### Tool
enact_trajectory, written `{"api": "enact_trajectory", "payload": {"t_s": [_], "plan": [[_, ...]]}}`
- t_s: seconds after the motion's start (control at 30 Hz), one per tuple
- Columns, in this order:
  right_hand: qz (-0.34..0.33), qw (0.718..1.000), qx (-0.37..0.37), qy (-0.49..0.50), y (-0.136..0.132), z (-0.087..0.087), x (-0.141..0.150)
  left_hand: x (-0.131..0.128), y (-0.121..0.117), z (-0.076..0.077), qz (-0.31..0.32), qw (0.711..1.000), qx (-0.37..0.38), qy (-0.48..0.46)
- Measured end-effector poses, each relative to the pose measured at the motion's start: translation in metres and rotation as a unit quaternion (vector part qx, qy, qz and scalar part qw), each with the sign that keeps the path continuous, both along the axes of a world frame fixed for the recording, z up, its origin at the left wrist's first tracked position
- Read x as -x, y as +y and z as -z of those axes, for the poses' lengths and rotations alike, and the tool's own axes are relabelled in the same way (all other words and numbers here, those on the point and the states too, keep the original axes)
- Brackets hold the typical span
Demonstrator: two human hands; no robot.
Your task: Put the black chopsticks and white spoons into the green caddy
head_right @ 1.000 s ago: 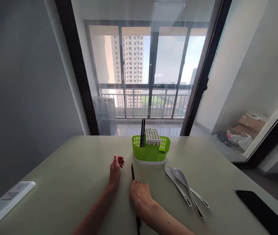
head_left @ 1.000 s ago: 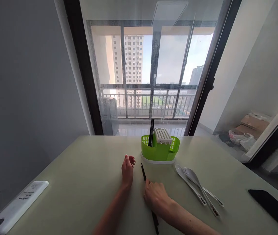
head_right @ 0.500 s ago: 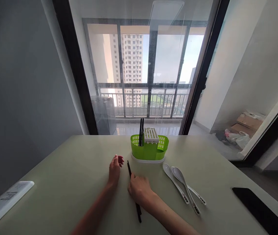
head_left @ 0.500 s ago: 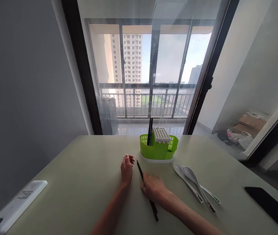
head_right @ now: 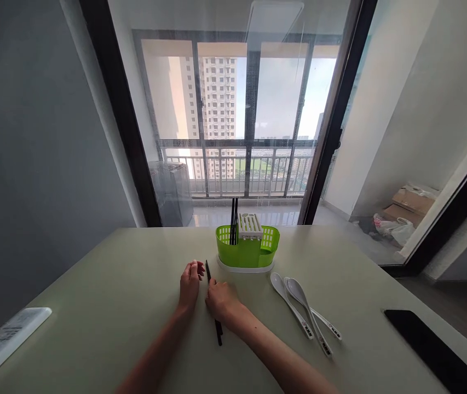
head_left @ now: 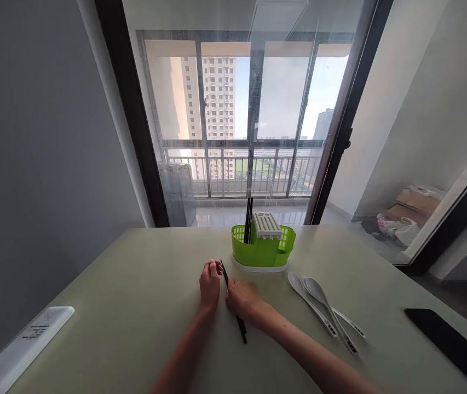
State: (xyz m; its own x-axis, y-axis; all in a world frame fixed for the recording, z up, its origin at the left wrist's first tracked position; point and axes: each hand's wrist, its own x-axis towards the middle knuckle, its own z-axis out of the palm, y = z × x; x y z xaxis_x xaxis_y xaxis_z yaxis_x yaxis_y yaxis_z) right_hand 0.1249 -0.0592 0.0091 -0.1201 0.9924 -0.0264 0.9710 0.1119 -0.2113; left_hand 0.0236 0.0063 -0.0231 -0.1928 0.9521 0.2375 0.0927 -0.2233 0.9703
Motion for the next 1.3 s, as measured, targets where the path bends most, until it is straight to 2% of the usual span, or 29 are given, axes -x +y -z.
{"api": "enact_trajectory", "payload": {"t_s": [0.2,0.5,1.0,1.17,1.3], "plan": [[0.025,0.999,0.017,-0.016,0.008,-0.005,0.002,0.003,0.002,-0.001,-0.007,1.000,-0.005,-0.003],[0.018,0.999,0.016,-0.022,0.012,-0.004,0.005,0.006,0.002,-0.001,-0.007,1.000,-0.009,-0.002],[0.046,0.999,0.000,0.016,0.003,0.004,0.007,0.006,0.007,0.003,0.007,1.000,-0.009,0.003],[0.051,0.997,0.009,0.065,0.003,0.005,-0.010,0.006,0.007,0.006,0.004,1.000,0.006,0.000],[0.009,0.991,0.008,0.133,0.002,-0.002,-0.035,0.005,0.004,0.003,0.027,0.999,0.022,-0.016]]}}
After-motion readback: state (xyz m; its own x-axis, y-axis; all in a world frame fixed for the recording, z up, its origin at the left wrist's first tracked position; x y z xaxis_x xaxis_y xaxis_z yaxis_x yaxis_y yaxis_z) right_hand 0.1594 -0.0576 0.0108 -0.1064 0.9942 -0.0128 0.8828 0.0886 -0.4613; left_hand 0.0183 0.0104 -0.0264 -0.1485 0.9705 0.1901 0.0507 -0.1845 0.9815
